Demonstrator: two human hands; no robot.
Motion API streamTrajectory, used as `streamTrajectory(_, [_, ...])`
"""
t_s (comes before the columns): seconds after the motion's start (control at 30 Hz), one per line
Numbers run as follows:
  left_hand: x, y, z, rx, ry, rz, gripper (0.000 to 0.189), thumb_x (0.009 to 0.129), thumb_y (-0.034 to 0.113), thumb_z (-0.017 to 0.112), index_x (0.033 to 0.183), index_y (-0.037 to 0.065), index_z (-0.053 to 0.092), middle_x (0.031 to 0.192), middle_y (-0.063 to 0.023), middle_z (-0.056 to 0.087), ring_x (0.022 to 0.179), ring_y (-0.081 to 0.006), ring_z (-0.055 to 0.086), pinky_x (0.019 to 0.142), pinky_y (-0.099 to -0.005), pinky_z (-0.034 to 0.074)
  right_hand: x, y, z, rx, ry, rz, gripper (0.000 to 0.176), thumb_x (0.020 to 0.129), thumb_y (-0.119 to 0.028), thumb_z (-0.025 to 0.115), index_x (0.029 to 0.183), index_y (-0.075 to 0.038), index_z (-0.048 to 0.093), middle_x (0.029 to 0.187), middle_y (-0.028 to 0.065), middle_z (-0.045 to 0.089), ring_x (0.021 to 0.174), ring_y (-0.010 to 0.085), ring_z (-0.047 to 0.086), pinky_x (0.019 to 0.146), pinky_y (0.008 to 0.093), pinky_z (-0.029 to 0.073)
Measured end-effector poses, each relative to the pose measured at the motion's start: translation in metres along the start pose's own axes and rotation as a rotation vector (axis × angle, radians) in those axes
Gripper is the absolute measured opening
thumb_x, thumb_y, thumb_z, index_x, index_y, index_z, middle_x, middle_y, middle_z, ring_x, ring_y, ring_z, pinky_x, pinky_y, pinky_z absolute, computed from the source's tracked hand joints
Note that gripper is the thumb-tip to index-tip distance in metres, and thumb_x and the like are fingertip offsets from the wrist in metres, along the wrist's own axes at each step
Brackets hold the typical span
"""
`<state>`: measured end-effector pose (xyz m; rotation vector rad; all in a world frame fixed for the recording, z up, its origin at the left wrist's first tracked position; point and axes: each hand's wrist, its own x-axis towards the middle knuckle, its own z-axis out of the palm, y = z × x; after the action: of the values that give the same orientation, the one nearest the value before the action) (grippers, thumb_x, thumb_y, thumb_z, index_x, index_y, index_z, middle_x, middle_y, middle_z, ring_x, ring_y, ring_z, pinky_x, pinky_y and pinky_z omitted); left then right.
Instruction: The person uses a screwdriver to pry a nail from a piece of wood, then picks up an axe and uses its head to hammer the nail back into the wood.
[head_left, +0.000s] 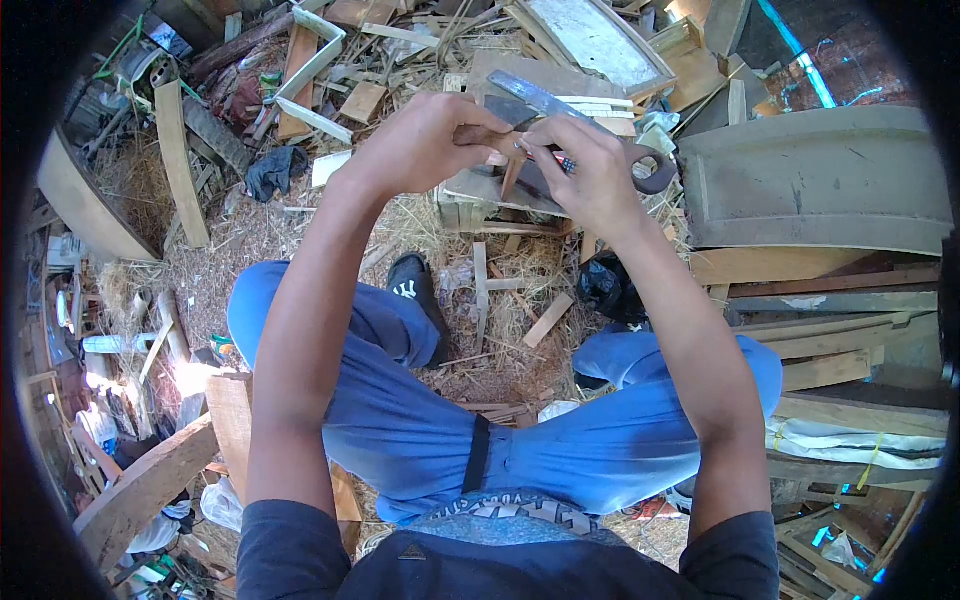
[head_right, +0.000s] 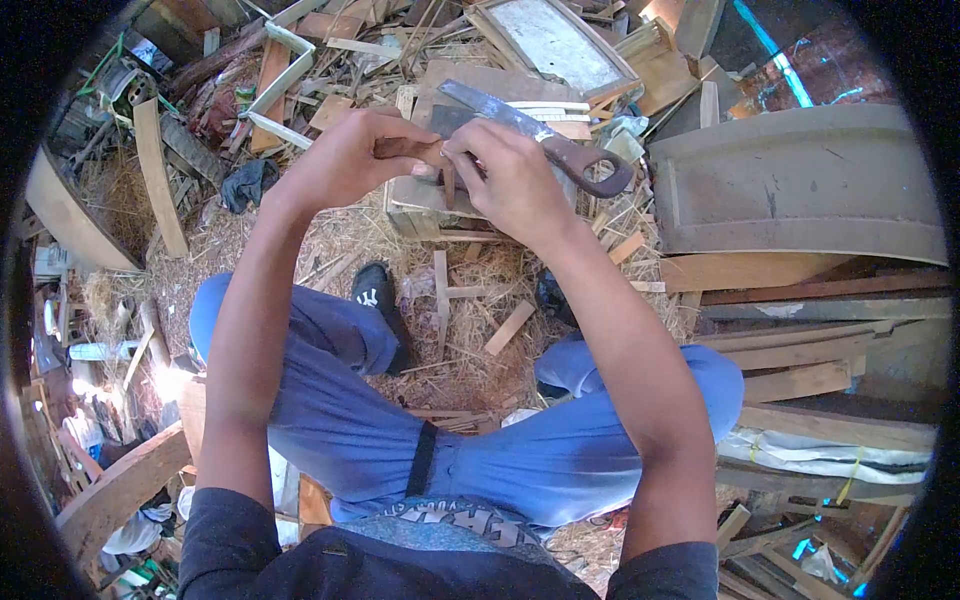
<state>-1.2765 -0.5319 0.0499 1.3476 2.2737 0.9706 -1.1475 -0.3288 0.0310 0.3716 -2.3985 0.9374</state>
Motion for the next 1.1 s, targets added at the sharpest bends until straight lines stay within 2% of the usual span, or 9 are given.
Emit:
streamTrajectory(0.27, [-0.002,-0.004,0.003,-0.054,0.043,0.028,0.039,0.089,0.014,0.085,0.125,0.002,0.076,0.103,-0.0139,0.072,0.094,-0.0252,0.072,0.083,-0.0373,0.056,0.0,0.002,0.003,0.023,0.005,0.002,0.011,0.091,0.002,0.074,0.1,0.001,0.069,0.098,0.0181,0.072,0.091,0.0399,0.072,0.079,0.0438,0.057])
streamTrajectory(0.5, [-0.001,0.001,0.0,0.03,0.005,0.008,0.039,0.089,0.017,0.085,0.124,0.002,0.076,0.103,-0.0158,0.072,0.094,-0.029,0.072,0.084,-0.0392,0.056,-0.001,-0.001,0.002,0.031,0.02,-0.004,0.01,0.091,0.002,0.074,0.1,0.001,0.069,0.096,0.0169,0.071,0.089,0.0383,0.072,0.078,0.0427,0.057])
streamTrajectory(0.57, [0.0,-0.002,0.003,0.056,0.04,0.057,0.038,0.089,0.018,0.085,0.123,0.003,0.076,0.102,-0.0156,0.073,0.093,-0.0296,0.071,0.083,-0.0408,0.055,-0.001,0.0,0.003,0.029,0.026,-0.01,0.01,0.091,0.002,0.074,0.099,0.001,0.069,0.096,0.0166,0.071,0.088,0.0379,0.071,0.077,0.0426,0.057])
streamTrajectory(0.93, [0.0,0.002,0.002,0.021,0.021,0.037,0.036,0.09,0.016,0.084,0.122,0.002,0.077,0.101,-0.0157,0.074,0.093,-0.0285,0.073,0.081,-0.0398,0.056,-0.005,0.001,0.003,0.026,0.033,-0.026,0.01,0.09,0.005,0.075,0.097,0.002,0.068,0.096,0.0158,0.071,0.086,0.0367,0.071,0.076,0.0416,0.057])
streamTrajectory(1.03, [0.002,0.002,0.004,0.033,0.021,0.035,0.036,0.09,0.015,0.083,0.123,0.002,0.077,0.103,-0.0156,0.074,0.093,-0.0274,0.073,0.082,-0.0391,0.056,-0.003,0.0,0.002,-0.024,0.042,-0.103,0.009,0.091,0.003,0.074,0.098,0.001,0.068,0.096,0.0158,0.071,0.086,0.0373,0.071,0.076,0.0424,0.057])
streamTrajectory(1.1, [0.003,0.005,0.003,0.051,0.029,0.06,0.036,0.09,0.014,0.083,0.123,0.002,0.077,0.104,-0.0156,0.073,0.094,-0.0267,0.073,0.083,-0.0386,0.056,-0.007,0.001,0.002,-0.01,0.054,-0.034,0.009,0.092,0.0,0.074,0.099,0.001,0.068,0.097,0.0162,0.071,0.087,0.0383,0.071,0.076,0.0436,0.058])
